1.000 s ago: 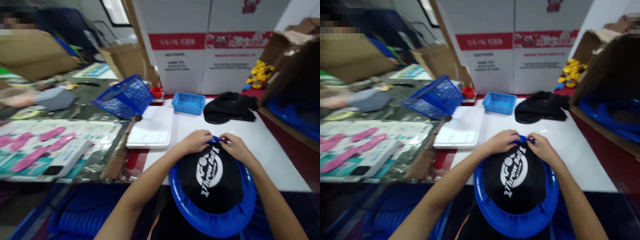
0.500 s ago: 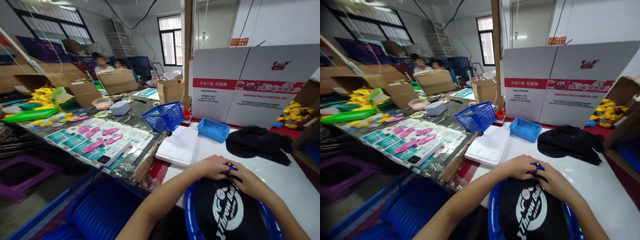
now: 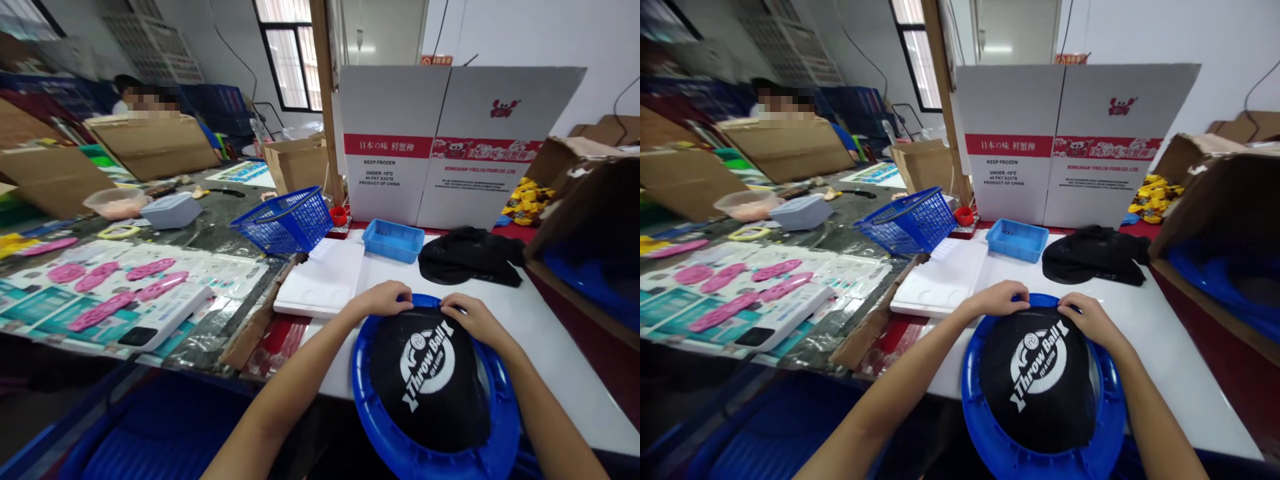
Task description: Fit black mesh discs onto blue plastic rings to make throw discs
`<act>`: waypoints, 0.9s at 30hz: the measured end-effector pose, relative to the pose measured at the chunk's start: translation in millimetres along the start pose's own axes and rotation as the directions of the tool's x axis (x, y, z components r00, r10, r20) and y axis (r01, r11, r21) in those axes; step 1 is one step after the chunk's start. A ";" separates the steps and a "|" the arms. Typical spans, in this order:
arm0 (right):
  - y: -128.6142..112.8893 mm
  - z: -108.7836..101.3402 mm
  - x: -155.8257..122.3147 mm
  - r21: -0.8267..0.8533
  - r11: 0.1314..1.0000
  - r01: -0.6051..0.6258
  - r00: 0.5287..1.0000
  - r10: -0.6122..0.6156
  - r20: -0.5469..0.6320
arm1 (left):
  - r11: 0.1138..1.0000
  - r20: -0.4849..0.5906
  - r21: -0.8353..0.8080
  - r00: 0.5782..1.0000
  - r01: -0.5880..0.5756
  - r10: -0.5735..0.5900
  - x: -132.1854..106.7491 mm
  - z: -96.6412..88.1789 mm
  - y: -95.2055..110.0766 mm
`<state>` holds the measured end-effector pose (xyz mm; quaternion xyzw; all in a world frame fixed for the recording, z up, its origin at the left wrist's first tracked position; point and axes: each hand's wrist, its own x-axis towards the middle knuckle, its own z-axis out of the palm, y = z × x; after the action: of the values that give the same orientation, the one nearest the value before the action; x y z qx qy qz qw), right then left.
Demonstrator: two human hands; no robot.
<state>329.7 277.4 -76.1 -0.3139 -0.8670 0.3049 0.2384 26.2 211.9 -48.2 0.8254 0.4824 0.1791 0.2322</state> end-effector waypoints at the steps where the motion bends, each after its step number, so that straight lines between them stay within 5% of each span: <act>1: 0.1 1.1 0.1 -0.001 1.000 0.014 1.000 -0.014 -0.010 | 1.000 0.007 -0.011 1.000 -0.026 0.026 0.3 1.0 -0.6; 13: 2.1 3.0 2.8 0.019 0.999 0.027 0.995 -0.025 -0.097 | 0.984 0.133 0.073 0.979 -0.164 0.153 -3.9 -6.1 -0.3; 20: 4.5 2.1 5.3 0.048 0.999 -0.012 0.998 0.015 -0.065 | 0.968 0.055 -0.241 0.997 0.061 -0.049 3.2 -9.4 -13.0; 27: 14.0 4.4 10.4 0.120 0.993 -0.013 0.999 0.019 -0.045 | 0.906 -0.046 -0.405 0.987 0.121 -0.152 9.1 -1.1 -21.2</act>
<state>325.4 291.6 -86.3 -0.3130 -0.8388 0.3510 0.2742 14.8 229.2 -58.4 0.7172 0.5003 0.2887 0.3898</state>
